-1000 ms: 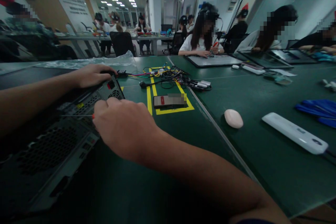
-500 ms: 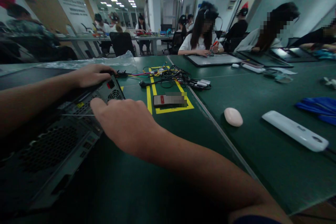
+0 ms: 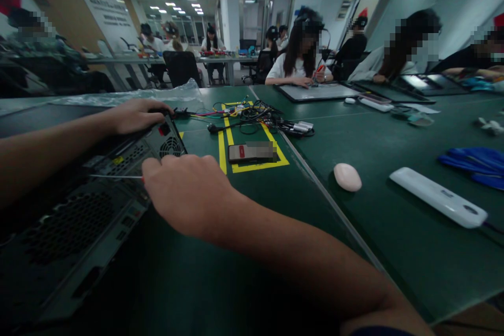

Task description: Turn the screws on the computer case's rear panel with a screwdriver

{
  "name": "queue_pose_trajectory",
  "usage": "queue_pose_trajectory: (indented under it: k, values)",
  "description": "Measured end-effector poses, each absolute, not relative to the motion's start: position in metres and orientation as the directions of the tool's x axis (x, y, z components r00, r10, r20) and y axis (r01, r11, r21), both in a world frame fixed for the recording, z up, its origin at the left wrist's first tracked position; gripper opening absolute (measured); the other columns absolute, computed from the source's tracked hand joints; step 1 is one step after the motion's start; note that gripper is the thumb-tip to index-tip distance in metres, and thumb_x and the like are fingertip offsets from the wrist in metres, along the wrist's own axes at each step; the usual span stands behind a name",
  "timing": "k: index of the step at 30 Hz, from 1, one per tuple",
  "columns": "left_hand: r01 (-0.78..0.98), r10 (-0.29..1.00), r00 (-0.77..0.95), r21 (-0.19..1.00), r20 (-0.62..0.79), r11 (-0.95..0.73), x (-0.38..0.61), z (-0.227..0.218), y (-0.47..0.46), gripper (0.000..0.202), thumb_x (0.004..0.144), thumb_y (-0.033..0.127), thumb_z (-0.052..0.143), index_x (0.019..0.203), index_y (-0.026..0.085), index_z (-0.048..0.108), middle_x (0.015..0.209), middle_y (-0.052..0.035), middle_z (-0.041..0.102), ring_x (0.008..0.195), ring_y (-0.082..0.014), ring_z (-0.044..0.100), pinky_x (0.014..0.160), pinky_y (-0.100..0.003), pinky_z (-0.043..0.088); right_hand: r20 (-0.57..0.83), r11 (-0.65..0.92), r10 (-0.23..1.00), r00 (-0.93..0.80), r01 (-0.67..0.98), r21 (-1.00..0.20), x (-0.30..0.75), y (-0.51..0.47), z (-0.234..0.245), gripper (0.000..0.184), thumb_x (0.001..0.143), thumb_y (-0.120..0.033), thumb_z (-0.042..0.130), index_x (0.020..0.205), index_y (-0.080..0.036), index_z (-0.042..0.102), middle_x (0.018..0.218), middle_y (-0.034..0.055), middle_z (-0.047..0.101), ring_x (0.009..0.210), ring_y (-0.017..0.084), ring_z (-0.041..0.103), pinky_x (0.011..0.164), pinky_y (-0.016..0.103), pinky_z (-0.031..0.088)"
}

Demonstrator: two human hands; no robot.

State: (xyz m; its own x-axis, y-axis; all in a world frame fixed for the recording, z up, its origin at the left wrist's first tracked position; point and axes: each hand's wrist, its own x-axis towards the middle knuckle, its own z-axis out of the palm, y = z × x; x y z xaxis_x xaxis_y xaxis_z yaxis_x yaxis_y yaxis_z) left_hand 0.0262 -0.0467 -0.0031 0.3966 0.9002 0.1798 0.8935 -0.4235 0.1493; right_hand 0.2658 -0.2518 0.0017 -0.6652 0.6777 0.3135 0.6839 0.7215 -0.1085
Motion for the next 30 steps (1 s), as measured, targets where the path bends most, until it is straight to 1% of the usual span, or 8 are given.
queue_pose_trajectory:
  k: [3,7,10,12,14,16,23,30]
  values:
    - [0.898,0.903,0.391,0.140,0.177,-0.417,0.027,-0.003,-0.047,0.068,0.077,0.055,0.045,0.128,0.021,0.074,0.129,-0.0094,0.072,0.119,-0.0363,0.063,0.109,-0.043,0.045,0.314,0.727,0.674,-0.668,0.676,-0.121,0.265,-0.254,0.001,0.023,0.105,-0.024,0.043,0.106,-0.016,0.065,0.098,0.0065,0.075,0.085,0.025,0.072,0.060,0.035,0.047]
    - [0.902,0.908,0.384,0.141,0.168,-0.408,0.027,-0.003,-0.047,0.069,0.077,0.057,0.044,0.127,0.023,0.074,0.130,-0.0076,0.072,0.120,-0.0348,0.063,0.109,-0.040,0.045,0.309,0.722,0.681,-0.663,0.678,-0.135,0.263,-0.256,0.001,0.026,0.106,-0.027,0.042,0.105,-0.015,0.065,0.097,0.0079,0.076,0.082,0.025,0.072,0.058,0.035,0.048]
    - [0.896,0.899,0.402,0.124,0.175,-0.426,0.027,-0.003,-0.047,0.069,0.077,0.055,0.043,0.127,0.019,0.074,0.130,-0.0105,0.072,0.121,-0.0348,0.063,0.109,-0.039,0.045,0.330,0.723,0.679,-0.656,0.677,-0.142,0.262,-0.256,-0.001,0.023,0.105,-0.030,0.046,0.108,-0.014,0.062,0.098,0.0079,0.076,0.080,0.026,0.072,0.056,0.034,0.045]
    - [0.890,0.891,0.420,0.113,0.175,-0.442,0.027,-0.003,-0.047,0.068,0.079,0.054,0.042,0.127,0.017,0.073,0.130,-0.0123,0.071,0.121,-0.0351,0.063,0.109,-0.041,0.045,0.349,0.724,0.674,-0.651,0.676,-0.139,0.261,-0.254,-0.003,0.018,0.103,-0.025,0.048,0.114,-0.015,0.058,0.097,0.0063,0.075,0.077,0.025,0.072,0.053,0.033,0.042]
    - [0.889,0.889,0.424,0.110,0.171,-0.445,0.027,-0.003,-0.046,0.067,0.079,0.053,0.041,0.126,0.017,0.073,0.131,-0.0123,0.071,0.121,-0.0353,0.063,0.109,-0.042,0.045,0.363,0.729,0.666,-0.652,0.672,-0.131,0.261,-0.253,-0.005,0.018,0.101,-0.018,0.047,0.117,-0.017,0.055,0.095,0.0050,0.075,0.074,0.024,0.072,0.051,0.031,0.039]
    - [0.894,0.894,0.413,0.112,0.174,-0.434,0.027,-0.004,-0.045,0.067,0.079,0.053,0.041,0.126,0.017,0.073,0.130,-0.0117,0.072,0.120,-0.0359,0.064,0.108,-0.043,0.046,0.377,0.734,0.656,-0.654,0.669,-0.117,0.261,-0.252,-0.007,0.018,0.101,-0.016,0.044,0.116,-0.017,0.054,0.093,0.0048,0.075,0.073,0.024,0.072,0.050,0.030,0.037]
    - [0.893,0.893,0.408,0.118,0.189,-0.434,0.025,-0.005,-0.042,0.065,0.077,0.053,0.043,0.124,0.020,0.075,0.129,-0.0098,0.073,0.119,-0.0369,0.064,0.108,-0.043,0.046,0.363,0.738,0.654,-0.664,0.666,-0.110,0.261,-0.252,-0.007,0.016,0.102,-0.016,0.044,0.115,-0.018,0.054,0.091,0.0053,0.075,0.076,0.023,0.073,0.054,0.030,0.040]
    - [0.894,0.892,0.409,0.112,0.192,-0.434,0.025,-0.005,-0.043,0.065,0.078,0.052,0.043,0.125,0.018,0.074,0.129,-0.0114,0.072,0.118,-0.0367,0.064,0.108,-0.043,0.046,0.398,0.748,0.636,-0.661,0.656,-0.105,0.260,-0.253,-0.009,0.015,0.100,-0.015,0.047,0.112,-0.017,0.055,0.088,0.0046,0.076,0.071,0.021,0.072,0.050,0.029,0.031]
